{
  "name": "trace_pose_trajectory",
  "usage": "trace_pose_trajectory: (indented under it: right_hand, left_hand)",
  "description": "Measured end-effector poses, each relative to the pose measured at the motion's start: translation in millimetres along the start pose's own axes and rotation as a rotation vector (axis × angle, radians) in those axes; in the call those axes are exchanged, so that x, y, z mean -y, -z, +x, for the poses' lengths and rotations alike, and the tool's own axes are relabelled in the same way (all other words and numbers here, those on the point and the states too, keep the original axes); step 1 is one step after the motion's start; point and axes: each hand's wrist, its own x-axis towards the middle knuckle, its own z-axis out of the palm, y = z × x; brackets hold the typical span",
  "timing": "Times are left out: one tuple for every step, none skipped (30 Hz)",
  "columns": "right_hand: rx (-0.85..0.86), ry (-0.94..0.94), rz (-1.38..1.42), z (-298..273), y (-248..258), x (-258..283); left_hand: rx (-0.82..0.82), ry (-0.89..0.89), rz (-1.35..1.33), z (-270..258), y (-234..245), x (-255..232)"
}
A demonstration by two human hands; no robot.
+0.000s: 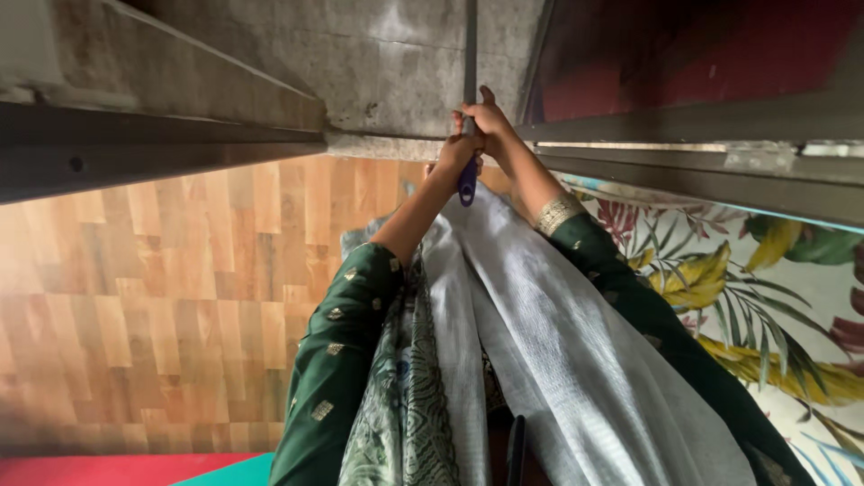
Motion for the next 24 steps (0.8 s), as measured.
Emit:
trace_pose_trajectory:
  right_hand:
    - [0.029,-0.017,0.019,-5.9,7.5,-3.3]
    - [0.066,-0.031,0.040,-11.2,9.3,-10.7]
    - [0.103,-0.044,0.060,-17.1,11.9,-17.5]
    - [0.124,-0.023,0.087,-23.7,12.3,-26.4]
    - [0.145,-0.002,0.113,-32.4,12.7,-36.5]
    - [0.163,0.012,0.142,-45.6,13.0,-51.1]
    - [0.155,0.009,0.112,-59.4,12.3,-63.7]
    - [0.150,0.009,0.079,-72.7,10.7,-71.6]
    - [0.145,0.010,0.047,-88.0,8.5,-79.8]
    - [0.128,-0.012,0.023,-103.3,4.5,-88.5]
    - [0.112,-0.032,0.000,-119.4,0.5,-98.3]
    - [0.096,-0.054,-0.025,-135.6,-4.5,-110.1]
    - [0.155,-0.012,-0.043,-152.8,-7.3,-123.1]
    - [0.213,0.028,-0.057,-171.4,-7.3,-137.3]
    - [0.271,0.068,-0.071,-186.7,-8.9,-148.7]
    - [0.287,0.075,-0.141,-203.7,-10.3,-161.8]
    - [0.302,0.083,-0.210,-218.3,-10.9,-170.5]
    - [0.317,0.093,-0.276,-229.5,-12.9,-176.3]
    - [0.290,0.065,-0.276,-237.4,-15.3,-180.0]
    - [0.261,0.041,-0.279,-241.9,-16.1,-180.2]
    - [0.232,0.017,-0.281,-243.9,-16.6,-181.4]
    - [0.243,0.019,-0.275,-243.9,-13.2,-181.5]
    - [0.254,0.021,-0.269,-241.3,-8.0,-181.9]
    - [0.262,0.020,-0.265,-236.7,-0.9,-182.7]
  left_hand:
    - [-0.015,0.019,0.001,-3.6,-3.6,7.5]
    - [-0.034,0.032,0.006,-11.3,-1.9,13.2]
    - [-0.053,0.044,0.010,-19.7,-1.3,19.0]
    - [-0.046,0.062,0.002,-28.7,1.0,24.3]
    - [-0.040,0.079,-0.006,-38.8,3.4,30.4]
    - [-0.037,0.104,-0.015,-52.9,7.6,39.5]
    - [-0.027,0.118,-0.018,-68.3,13.0,47.1]
    - [-0.016,0.127,-0.022,-83.6,17.5,51.4]
    - [-0.005,0.136,-0.027,-100.6,20.4,55.4]
    - [-0.011,0.135,-0.037,-119.2,21.9,59.1]
    - [-0.017,0.134,-0.048,-140.1,22.7,63.5]
    - [-0.024,0.133,-0.060,-162.2,24.4,67.2]
    - [-0.013,0.144,-0.073,-185.5,27.0,71.9]
    - [-0.003,0.157,-0.083,-209.9,30.5,79.1]
    - [0.006,0.171,-0.094,-229.7,33.3,84.5]
    - [-0.012,0.187,-0.124,-248.5,36.9,92.0]
    - [-0.031,0.203,-0.155,-263.2,40.0,99.0]
    - [-0.050,0.219,-0.180,-273.2,43.3,103.7]
    - [-0.039,0.218,-0.176,-279.3,45.0,107.7]
    - [-0.024,0.216,-0.170,-281.2,43.5,110.6]
    - [-0.009,0.214,-0.165,-281.5,41.8,112.7]
    - [-0.031,0.212,-0.128,-279.8,37.6,115.3]
    - [-0.052,0.210,-0.090,-277.5,33.4,118.3]
    - [-0.072,0.211,-0.056,-273.7,29.7,121.4]
